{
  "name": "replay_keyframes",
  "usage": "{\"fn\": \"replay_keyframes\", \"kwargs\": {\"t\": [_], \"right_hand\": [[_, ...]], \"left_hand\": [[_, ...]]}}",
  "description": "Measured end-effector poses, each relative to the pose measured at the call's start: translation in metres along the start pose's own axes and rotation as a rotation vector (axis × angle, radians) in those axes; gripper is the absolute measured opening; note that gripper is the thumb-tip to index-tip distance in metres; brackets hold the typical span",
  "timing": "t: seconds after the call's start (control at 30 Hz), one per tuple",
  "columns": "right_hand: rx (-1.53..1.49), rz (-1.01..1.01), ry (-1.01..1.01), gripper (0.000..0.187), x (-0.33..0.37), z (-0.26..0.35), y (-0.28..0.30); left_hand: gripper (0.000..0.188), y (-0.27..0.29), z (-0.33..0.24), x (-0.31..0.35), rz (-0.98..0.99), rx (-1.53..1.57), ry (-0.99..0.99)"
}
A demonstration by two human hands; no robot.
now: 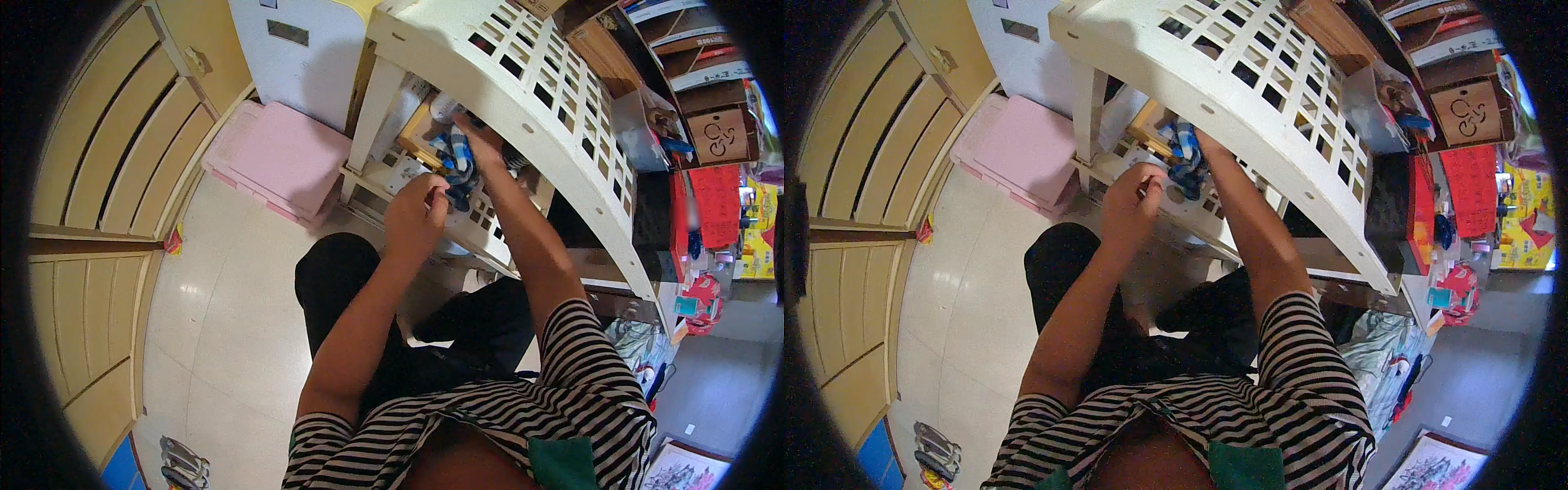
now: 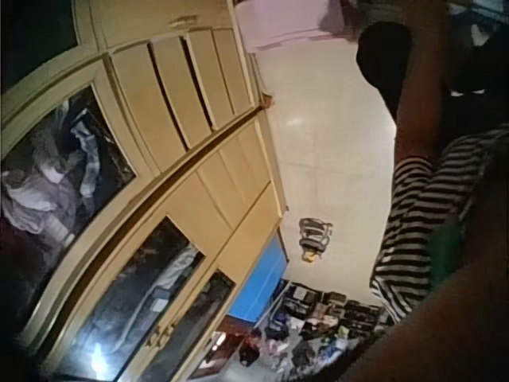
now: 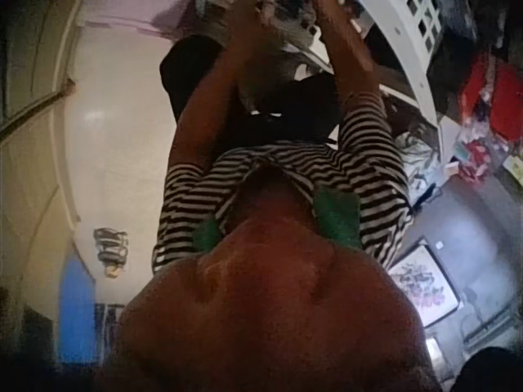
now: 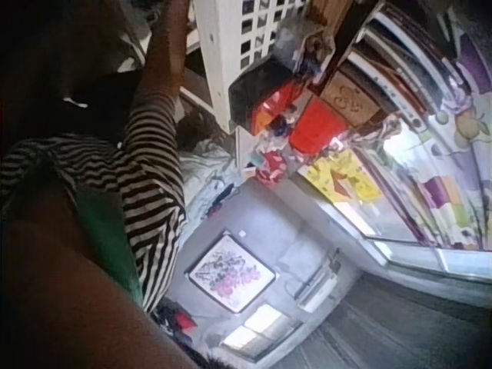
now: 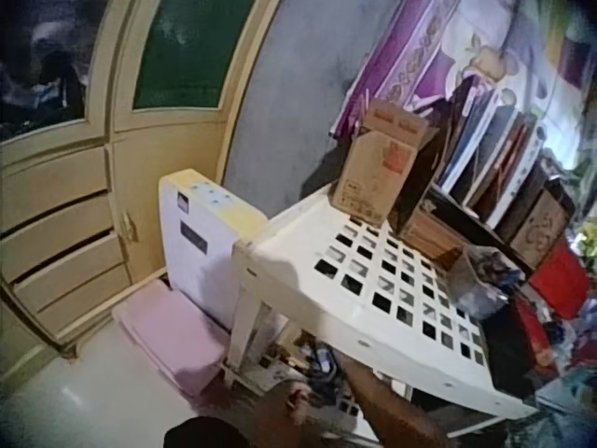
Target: The person sits on the floor and wipes various surfaces in a cluttered room using a blue cloth. They clean a white plastic shelf unit, a pink storage box, and a yellow and white appliance, moving items aside as needed.
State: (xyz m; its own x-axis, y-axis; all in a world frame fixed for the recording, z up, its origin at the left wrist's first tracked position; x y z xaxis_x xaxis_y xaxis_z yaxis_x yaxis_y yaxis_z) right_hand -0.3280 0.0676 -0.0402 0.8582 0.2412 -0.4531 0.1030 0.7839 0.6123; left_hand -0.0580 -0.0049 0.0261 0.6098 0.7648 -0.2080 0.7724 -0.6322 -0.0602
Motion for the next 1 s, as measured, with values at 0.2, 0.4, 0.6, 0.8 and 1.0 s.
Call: {"fn": "replay_keyframes", "kwargs": {"t": [0.2, 0.4, 0.6, 0.8, 1.0], "right_hand": [[0.431, -0.290, 0.106, 0.053, 0.059, -0.033, 0.077], [0.466, -0.304, -0.046, 0.060, 0.009, -0.037, 0.123], [0.397, -0.238, -0.090, 0.066, -0.009, -0.039, 0.129], [0.309, -0.200, -0.098, 0.073, 0.011, -0.032, 0.137], [0.020, -0.101, -0.175, 0.065, 0.089, 0.054, 0.184]], "left_hand": [[0.009, -0.003, 0.000, 0.004, -0.014, -0.015, -0.018], [0.009, -0.009, 0.002, 0.008, 0.019, 0.020, 0.008], [0.010, -0.005, 0.008, 0.010, 0.020, -0.014, 0.004], [0.009, -0.004, 0.011, 0.012, 0.038, 0.030, 0.048], [0.011, 0.001, 0.020, 0.018, 0.139, 0.147, 0.078]]}}
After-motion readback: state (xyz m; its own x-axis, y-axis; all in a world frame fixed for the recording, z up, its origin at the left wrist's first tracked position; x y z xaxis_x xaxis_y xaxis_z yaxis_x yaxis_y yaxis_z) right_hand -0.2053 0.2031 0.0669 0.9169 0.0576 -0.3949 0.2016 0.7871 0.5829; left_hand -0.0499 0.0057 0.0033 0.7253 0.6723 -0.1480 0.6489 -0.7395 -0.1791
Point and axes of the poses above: each hand's wrist, its own x-axis away from the middle knuckle, its own y-axis out of the back of the hand, z = x × y, the point moved 1 cm from there along -x, towards the middle knuckle, and after that the axes turned 10 degrees about -z, right-handed, at the moved point
